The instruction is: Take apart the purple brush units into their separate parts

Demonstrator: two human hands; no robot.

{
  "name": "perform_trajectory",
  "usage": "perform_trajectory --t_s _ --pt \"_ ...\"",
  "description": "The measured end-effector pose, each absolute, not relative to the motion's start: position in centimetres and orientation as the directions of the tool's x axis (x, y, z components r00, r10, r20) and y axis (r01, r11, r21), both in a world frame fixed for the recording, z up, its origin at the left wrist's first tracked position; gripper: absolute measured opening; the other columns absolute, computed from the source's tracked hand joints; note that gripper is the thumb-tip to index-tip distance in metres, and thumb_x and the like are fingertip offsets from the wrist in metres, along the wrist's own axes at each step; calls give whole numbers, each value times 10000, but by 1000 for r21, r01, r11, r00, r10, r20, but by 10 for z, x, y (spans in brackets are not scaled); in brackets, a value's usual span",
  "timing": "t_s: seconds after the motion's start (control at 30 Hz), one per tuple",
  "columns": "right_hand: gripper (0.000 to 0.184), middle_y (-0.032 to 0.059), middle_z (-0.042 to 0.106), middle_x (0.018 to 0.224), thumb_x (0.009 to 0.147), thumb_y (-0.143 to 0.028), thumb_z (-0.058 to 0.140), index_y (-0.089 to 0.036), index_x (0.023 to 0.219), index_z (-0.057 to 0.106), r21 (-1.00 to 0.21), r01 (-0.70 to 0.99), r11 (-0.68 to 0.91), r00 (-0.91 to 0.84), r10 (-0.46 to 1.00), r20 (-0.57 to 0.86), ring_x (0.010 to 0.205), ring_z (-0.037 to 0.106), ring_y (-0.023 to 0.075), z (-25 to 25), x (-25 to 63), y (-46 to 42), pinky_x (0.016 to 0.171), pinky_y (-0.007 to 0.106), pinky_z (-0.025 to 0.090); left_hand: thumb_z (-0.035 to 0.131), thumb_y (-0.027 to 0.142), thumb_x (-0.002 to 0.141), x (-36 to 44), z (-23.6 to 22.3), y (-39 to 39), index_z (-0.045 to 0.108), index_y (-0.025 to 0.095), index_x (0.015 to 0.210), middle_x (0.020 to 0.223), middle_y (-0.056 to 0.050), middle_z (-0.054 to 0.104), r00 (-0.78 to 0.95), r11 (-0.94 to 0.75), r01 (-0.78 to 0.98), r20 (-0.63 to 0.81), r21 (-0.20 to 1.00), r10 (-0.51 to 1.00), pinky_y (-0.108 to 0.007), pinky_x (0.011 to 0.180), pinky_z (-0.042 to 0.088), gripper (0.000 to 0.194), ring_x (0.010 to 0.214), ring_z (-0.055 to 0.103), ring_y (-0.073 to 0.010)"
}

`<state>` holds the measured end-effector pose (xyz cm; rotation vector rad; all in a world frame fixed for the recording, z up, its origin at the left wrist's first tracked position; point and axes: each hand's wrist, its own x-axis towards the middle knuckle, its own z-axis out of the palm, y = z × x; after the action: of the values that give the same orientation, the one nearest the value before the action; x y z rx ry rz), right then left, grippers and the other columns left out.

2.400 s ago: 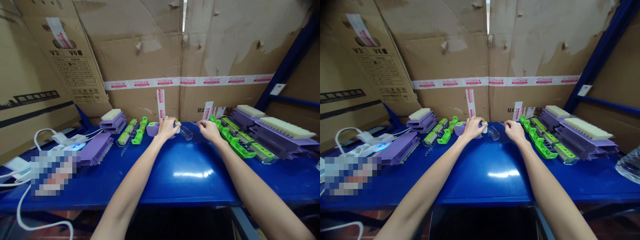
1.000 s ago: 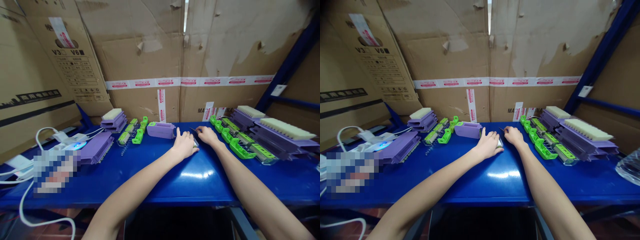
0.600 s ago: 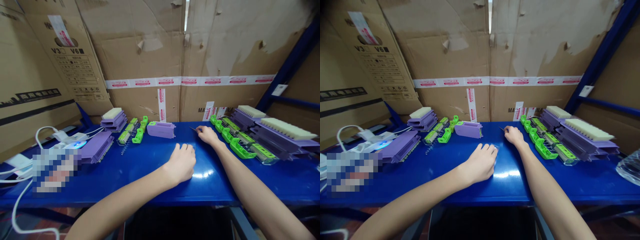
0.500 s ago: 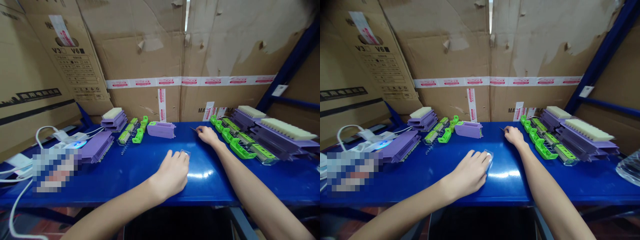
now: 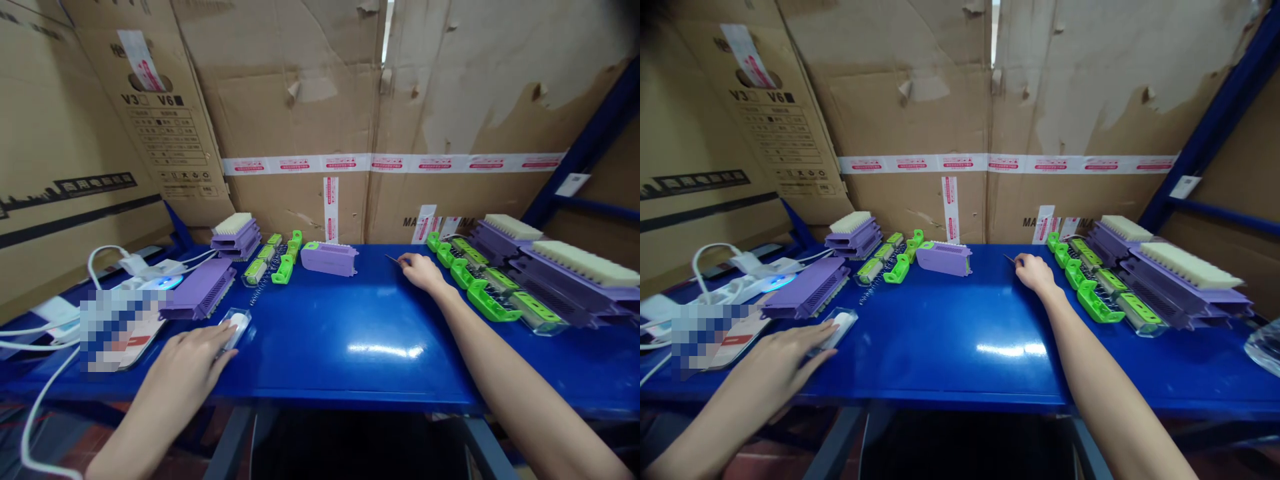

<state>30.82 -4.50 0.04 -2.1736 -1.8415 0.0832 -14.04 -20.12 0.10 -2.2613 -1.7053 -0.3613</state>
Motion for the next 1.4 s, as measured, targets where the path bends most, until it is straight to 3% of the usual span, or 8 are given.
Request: perform_trajectory --t_s 0.47,0.67,0.93,1.07,1.23,1.4 --pt "387 124 679 1124 866 -289 413 -229 1150 670 -268 953 -141 187 970 153 1023 637 274 -1 308 -45 824 346 485 343 181 844 -139 9 -150 666 147 1099 1126 -146 675 276 -237 958 298 -163 914 -428 861 485 413 1058 596 -315" --pt "395 127 671 1146 870 -284 402 -234 1166 657 -265 954 -141 182 974 138 1055 624 291 1 308 -46 835 364 481 358 203 830 -145 6 -135 592 79 1239 1240 -178 616 280 -248 958 281 -144 918 -448 930 455 487 1149 543 -333" --pt "392 125 672 1140 867 -285 405 -234 1163 658 -255 955 -149 187 974 129 1047 627 283 2 307 -46 834 353 482 384 218 819 -146 6 -126 607 118 1213 1228 -155 627 276 -277 960 294 -42 915 -415 973 442 463 1160 544 -305" --pt "392 123 675 1133 865 -287 409 -231 1163 658 -255 955 -149 186 974 128 1039 631 275 2 307 -46 832 345 483 418 282 824 -143 9 -127 608 114 1199 1248 -159 614 256 -253 966 278 -46 926 -426 998 425 453 1179 529 -316" --pt "393 123 676 1123 861 -304 420 -237 1170 654 -245 958 -152 190 972 138 1026 638 283 2 306 -47 812 354 491 428 354 870 -116 24 -134 555 136 1268 1287 -155 576 278 -269 960 360 -76 890 -445 1016 404 472 1207 499 -315" --pt "376 133 682 1092 859 -330 443 -237 1155 656 -228 961 -155 191 971 145 1014 643 290 3 303 -49 797 359 491 479 333 886 -59 48 -121 484 117 1333 1326 -169 526 384 -371 922 373 -111 845 -440 1019 394 496 1245 457 -306"
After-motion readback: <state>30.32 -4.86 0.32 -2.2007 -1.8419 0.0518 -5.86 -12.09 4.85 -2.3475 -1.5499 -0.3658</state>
